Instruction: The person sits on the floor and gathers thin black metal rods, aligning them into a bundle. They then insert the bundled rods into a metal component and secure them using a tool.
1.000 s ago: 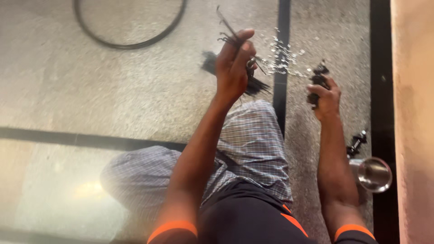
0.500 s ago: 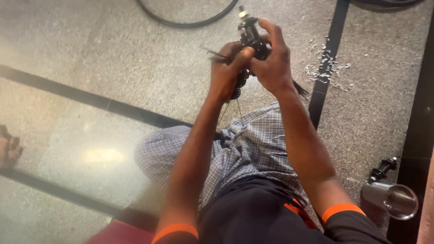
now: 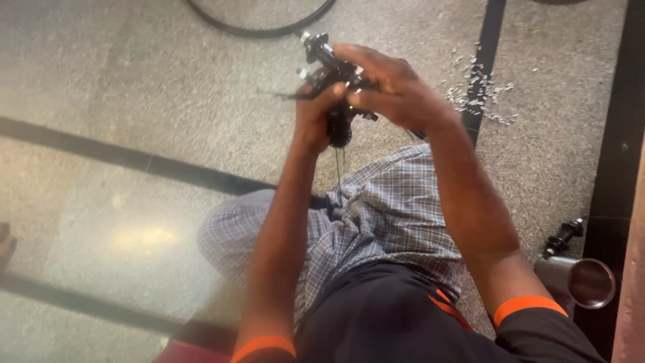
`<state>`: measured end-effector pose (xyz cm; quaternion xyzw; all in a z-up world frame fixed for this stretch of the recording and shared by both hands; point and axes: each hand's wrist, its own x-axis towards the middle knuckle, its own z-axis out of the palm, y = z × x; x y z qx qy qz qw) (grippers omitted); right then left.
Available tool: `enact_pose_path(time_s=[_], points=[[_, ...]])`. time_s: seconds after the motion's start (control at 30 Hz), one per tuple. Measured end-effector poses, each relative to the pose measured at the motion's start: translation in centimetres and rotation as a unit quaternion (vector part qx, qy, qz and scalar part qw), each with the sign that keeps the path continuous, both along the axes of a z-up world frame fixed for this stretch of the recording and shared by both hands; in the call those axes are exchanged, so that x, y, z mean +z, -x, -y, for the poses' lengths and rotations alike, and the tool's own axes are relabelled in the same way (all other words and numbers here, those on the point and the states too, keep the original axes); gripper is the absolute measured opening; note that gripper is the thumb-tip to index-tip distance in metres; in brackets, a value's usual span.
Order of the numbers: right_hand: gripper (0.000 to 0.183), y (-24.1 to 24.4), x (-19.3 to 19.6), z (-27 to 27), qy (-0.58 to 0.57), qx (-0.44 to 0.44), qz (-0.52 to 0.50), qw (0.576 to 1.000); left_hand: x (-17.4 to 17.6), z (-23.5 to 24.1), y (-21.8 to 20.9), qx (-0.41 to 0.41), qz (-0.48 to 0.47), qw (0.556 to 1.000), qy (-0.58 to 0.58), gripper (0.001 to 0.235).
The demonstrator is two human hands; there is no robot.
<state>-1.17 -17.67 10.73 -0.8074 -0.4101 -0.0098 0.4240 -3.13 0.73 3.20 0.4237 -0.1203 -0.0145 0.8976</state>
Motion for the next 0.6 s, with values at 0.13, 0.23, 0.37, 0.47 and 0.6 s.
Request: enact_pose_path(time_s=[0.13,0.23,0.37,0.47,0.6], points=[[0.037,-0.1,-2.1,-0.3,-0.151,-0.104,-0.074,0.98,0.0,2.4,-0.5,-0.005,0.046,0.999,0.006,0.045],[0.019,-0.5,-4.2,0.8,-0.302,-0.164,-0.028,0.939,0.3,4.2,-1.0,-0.002,0.027,1.0,0.014,0.038],[0.004,-0.3,-5.9,3.4,-0.363,-0.197,0.073,0.908,0.9,6.3,-2.5,0.018,-0.037,0.999,-0.024,0.03],[0.015,-0.7,-5.8,4.8,-0.297,-0.265,0.221,0.89,0.6,8.0,-2.8,0.009,-0.085,0.996,-0.008,0.025],[0.017,-1.0,-5.0,6.6,-0.153,-0.242,0.282,0.916,-0.7,9.9,-3.2,0.003,-0.068,0.997,0.041,0.029]])
